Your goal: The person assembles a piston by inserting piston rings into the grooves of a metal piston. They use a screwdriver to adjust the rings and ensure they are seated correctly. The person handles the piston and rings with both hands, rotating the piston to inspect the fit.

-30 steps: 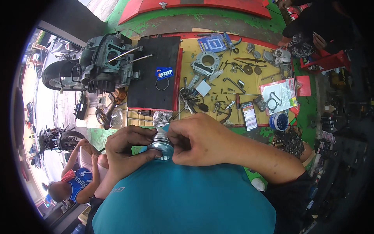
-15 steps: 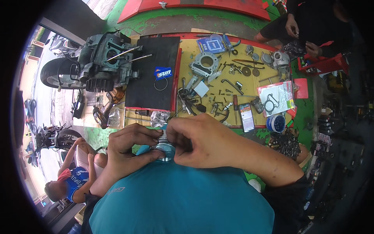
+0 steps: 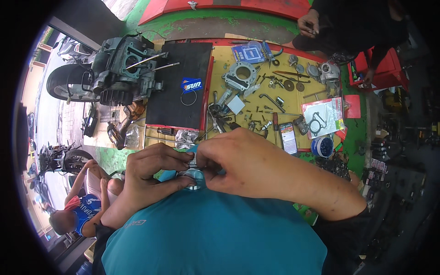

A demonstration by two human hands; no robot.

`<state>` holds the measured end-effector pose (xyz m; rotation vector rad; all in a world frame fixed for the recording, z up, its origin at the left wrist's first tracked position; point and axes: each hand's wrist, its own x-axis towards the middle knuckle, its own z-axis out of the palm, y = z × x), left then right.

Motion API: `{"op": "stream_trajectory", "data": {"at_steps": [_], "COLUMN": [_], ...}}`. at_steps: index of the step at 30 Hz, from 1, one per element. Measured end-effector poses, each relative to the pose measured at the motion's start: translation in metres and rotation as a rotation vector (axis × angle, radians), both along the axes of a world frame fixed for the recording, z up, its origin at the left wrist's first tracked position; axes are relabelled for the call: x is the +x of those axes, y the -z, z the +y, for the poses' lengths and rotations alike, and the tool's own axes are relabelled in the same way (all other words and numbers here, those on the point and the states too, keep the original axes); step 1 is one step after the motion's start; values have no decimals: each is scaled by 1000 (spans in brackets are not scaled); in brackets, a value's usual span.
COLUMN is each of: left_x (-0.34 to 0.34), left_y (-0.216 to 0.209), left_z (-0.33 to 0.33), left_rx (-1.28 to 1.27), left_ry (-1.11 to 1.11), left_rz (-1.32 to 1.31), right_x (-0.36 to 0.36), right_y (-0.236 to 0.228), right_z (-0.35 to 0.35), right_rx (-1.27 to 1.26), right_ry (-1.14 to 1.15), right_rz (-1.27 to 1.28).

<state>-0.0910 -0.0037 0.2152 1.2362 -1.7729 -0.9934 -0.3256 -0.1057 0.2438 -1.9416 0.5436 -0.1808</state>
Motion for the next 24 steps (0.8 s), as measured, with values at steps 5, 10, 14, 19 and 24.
{"op": "stream_trajectory", "data": {"at_steps": [5,10,14,19,24], "left_x": [0,-2,-1,-2,-2], "left_y": [-5,-8,-5,-5,-16], "left_z": [-3,-6,-4,-4,-8], "left_rx": [-27,-48,-37,-22,6], "left_ry": [42,70,60,51,30], "left_rz": [-12,-8,11,5,-48], "right_x": [4,5,4,1,5], "right_y": [-15,-9,-3,3,5], "right_z": [-8,-10,-5,-1,-4], "right_rx": [43,109,102,154,192], "right_ry": [-87,-108,-75,-30,-6], "right_rz": [90,98,63,51,37]}}
